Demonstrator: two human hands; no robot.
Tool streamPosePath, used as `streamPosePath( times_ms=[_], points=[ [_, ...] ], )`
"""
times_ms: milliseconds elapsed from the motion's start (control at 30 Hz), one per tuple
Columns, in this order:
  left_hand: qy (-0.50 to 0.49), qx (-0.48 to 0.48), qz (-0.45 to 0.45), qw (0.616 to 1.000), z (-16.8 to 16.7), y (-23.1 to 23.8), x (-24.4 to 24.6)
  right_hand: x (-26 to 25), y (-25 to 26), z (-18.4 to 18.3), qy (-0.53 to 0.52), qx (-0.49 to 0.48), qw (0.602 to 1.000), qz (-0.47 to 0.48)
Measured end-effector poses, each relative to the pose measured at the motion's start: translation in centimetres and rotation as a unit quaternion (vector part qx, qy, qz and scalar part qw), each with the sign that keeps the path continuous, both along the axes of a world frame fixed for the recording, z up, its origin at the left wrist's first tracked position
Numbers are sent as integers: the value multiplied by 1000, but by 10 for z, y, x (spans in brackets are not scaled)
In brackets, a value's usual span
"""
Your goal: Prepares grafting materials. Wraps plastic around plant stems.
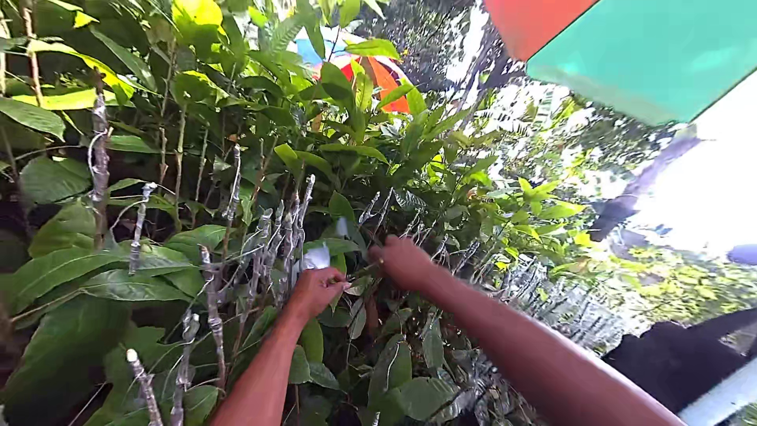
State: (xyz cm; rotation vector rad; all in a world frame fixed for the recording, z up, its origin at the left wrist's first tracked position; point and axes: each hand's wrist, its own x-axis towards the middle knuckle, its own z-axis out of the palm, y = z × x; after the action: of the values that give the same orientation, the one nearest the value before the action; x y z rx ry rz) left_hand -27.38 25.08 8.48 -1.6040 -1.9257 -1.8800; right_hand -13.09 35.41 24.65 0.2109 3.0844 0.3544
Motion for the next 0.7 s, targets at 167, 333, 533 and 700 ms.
streamPosePath(
  times_ms=[167,333,533,700],
  points=[
    [-18,-71,11,997,10,3,22,0,-55,9,-59,-93,993,43],
    [-27,22,21,999,-1,0,0,-2,22,-1,-71,25,996,-44],
    [-50,23,45,997,15,1,19,19,-68,-18,-75,4,997,-25],
    [65,-76,31,994,3,5,22,-13,13,15,-55,-244,968,-9]
  ],
)
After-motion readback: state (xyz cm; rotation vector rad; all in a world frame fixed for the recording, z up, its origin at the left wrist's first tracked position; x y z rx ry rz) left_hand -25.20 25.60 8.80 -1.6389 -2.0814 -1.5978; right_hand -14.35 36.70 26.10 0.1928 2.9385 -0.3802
